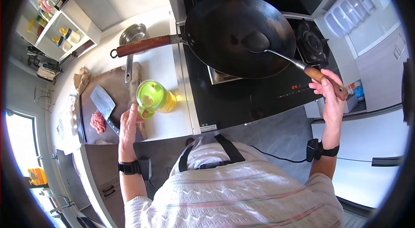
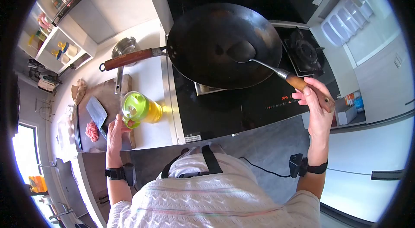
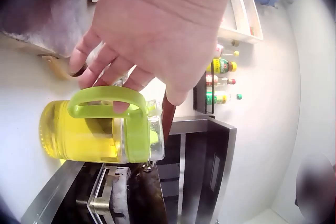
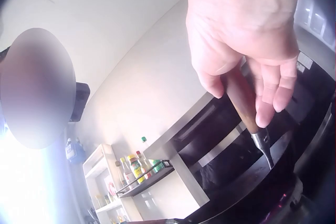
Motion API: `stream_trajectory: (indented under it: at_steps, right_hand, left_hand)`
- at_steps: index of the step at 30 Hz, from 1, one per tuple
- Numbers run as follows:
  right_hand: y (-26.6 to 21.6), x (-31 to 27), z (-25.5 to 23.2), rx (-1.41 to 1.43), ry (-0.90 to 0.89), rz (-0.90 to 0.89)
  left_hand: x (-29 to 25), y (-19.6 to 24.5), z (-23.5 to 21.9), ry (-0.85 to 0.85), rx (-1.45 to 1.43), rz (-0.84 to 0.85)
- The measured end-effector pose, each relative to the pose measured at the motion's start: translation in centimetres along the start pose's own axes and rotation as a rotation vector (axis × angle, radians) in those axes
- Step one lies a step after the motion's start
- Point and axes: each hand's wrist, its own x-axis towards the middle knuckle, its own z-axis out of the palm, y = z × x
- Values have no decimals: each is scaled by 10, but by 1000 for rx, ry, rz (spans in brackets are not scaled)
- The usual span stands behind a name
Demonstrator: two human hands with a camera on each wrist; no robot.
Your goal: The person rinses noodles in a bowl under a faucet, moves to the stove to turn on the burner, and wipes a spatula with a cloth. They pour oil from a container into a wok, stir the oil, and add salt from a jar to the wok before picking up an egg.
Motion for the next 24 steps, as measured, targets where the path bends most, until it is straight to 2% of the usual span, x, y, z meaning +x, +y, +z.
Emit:
stream_trajectory:
  at_steps: [8, 15, 17, 24]
  right_hand:
    - [-1, -5, 4, 3, 17, -22]
    - [1, -8, 7, 14, 20, -12]
    - [1, -8, 7, -29, 36, -8]
    - [-4, -7, 9, -38, 24, -4]
  left_hand:
    - [7, -5, 7, -88, -279, -61]
    - [7, -9, 9, -85, -381, -76]
    - [9, -13, 8, -138, -415, -41]
    - [7, -5, 12, -111, -454, -86]
